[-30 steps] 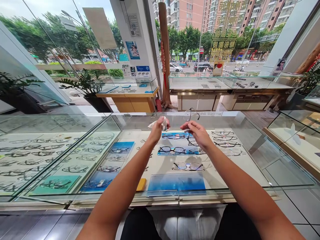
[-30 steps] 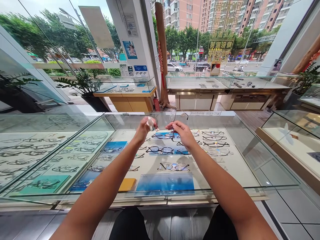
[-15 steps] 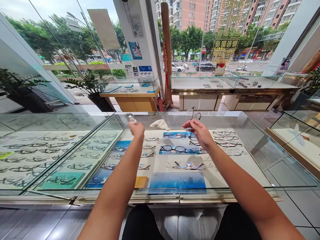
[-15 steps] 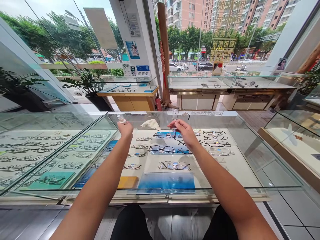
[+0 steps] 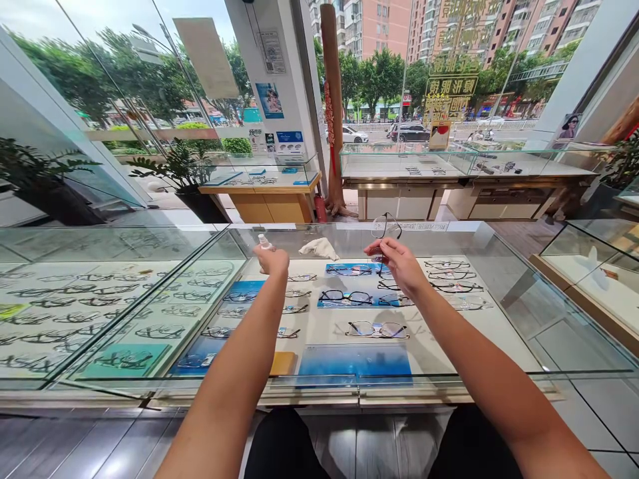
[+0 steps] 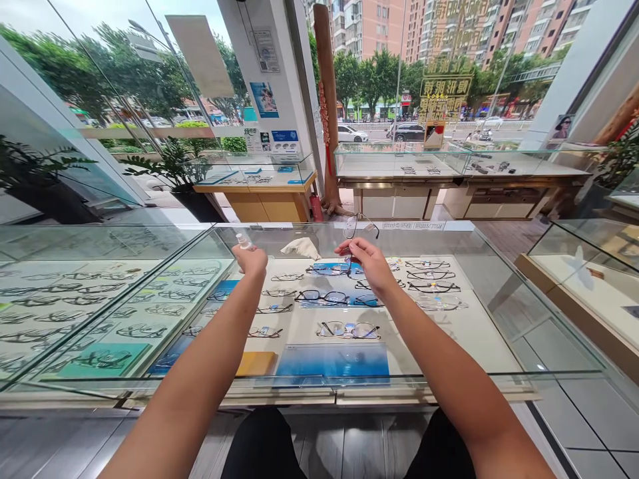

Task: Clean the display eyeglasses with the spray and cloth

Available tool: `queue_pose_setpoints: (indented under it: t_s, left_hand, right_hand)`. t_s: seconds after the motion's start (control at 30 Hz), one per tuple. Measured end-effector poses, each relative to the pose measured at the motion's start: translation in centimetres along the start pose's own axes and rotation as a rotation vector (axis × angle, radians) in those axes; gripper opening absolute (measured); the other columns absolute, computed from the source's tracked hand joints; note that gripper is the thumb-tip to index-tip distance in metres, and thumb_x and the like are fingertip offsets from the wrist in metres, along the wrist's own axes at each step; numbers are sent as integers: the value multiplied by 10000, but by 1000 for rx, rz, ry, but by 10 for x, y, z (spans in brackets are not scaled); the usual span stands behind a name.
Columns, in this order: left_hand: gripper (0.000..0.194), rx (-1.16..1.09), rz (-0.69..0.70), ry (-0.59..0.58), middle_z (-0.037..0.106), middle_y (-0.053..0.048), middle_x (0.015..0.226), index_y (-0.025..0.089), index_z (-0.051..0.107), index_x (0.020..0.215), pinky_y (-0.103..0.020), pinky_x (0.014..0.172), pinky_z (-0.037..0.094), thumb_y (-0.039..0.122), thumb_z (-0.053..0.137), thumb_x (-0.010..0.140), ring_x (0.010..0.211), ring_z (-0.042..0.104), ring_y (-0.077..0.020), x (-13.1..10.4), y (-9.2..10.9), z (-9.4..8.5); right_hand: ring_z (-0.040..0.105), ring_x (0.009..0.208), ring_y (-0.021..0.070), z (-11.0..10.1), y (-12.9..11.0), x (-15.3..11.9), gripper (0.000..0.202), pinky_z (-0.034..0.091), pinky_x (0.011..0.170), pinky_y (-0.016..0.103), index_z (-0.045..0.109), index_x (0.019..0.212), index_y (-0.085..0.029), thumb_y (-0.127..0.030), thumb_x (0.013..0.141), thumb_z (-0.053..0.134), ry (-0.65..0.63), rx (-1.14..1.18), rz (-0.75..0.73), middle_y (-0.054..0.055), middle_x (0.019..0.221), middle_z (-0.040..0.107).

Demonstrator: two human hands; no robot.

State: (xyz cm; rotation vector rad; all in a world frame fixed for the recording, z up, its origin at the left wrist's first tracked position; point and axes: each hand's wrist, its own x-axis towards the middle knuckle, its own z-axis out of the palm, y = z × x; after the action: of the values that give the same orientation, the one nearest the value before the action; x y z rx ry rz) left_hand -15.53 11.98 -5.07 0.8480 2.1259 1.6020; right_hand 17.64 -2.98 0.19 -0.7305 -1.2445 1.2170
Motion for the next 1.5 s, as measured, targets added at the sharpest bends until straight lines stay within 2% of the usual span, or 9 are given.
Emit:
queue_pose_setpoints:
  t_s: [0.13, 0.27, 0.43, 0.67, 0.83, 0.97, 1.17, 1.4, 1.5]
  left_hand:
    - [634, 4, -11, 34, 667, -114, 1400, 252, 445, 1275, -588, 1275, 349, -29, 687, 760, 1419, 618, -349, -6, 6, 0]
    - [735, 3, 39, 173, 420, -244, 1673, 235, 412, 1378, -575, 1271, 357, 27, 732, 750, 1583, 443, -432, -22, 19, -2]
    - [675, -29, 585, 317, 452, -245, 1641, 201, 443, 1427, -558, 1298, 334, 83, 687, 809, 1590, 433, -398, -51, 32, -7]
    - [478, 367, 946, -368, 682, -162, 1237, 234, 680, 1488, -551, 1149, 409, 244, 504, 1044, 1249, 609, -376, -70, 24, 12]
    - [515, 721, 821, -594, 625, -202, 1364, 331, 724, 1538, -584, 1152, 410, 459, 445, 1124, 1335, 571, -422, -70, 8, 25]
    - [463, 747, 734, -546, 622, -230, 1412, 257, 781, 1386, -592, 1184, 410, 516, 527, 1099, 1405, 553, -446, -65, 2, 27]
    - [150, 391, 459, -490, 690, -214, 1348, 202, 697, 1053, -530, 1183, 438, 227, 763, 921, 1332, 627, -415, -54, 7, 20]
    - [386, -60, 195, -402, 736, -142, 1221, 230, 600, 1180, -465, 1116, 491, 93, 722, 841, 1274, 667, -344, -36, 7, 18]
    - [317, -428, 49, -484, 724, -88, 1001, 224, 597, 1075, -403, 969, 557, 130, 723, 801, 1072, 711, -286, -29, 11, 25]
  right_hand:
    - [716, 1096, 247, 0, 0, 0, 422, 516, 1019, 404, 795, 926, -285, -701, 874, 841, 0, 6, 0, 47, 1056, 836]
    - [713, 1076, 246, 0, 0, 0, 430, 520, 1003, 402, 795, 926, -281, -703, 861, 848, 4, 12, -3, 51, 1041, 832]
    - [710, 1088, 250, 1, -2, -1, 424, 520, 999, 404, 789, 921, -282, -696, 859, 852, 8, 7, -1, 53, 1055, 831]
    - [704, 1058, 247, 0, -2, 0, 461, 522, 976, 397, 793, 901, -286, -731, 814, 875, 12, 5, 10, 46, 1046, 833]
    - [702, 1071, 251, 1, -2, -1, 451, 531, 962, 397, 793, 918, -287, -725, 830, 859, 12, -13, 19, 54, 1046, 837]
    - [701, 1089, 251, 2, -4, -2, 427, 533, 957, 392, 787, 915, -282, -698, 844, 852, 19, -16, 21, 59, 1052, 834]
    - [704, 1101, 253, 0, -2, -2, 427, 524, 981, 396, 787, 932, -277, -694, 857, 840, 16, -37, 28, 64, 1063, 831]
    - [695, 1100, 243, 1, -3, -3, 422, 521, 977, 387, 791, 937, -278, -690, 861, 845, 13, -43, 27, 57, 1091, 826]
    - [694, 1087, 242, 1, -4, -3, 417, 526, 979, 390, 790, 924, -277, -688, 869, 837, 16, -35, 17, 59, 1099, 823]
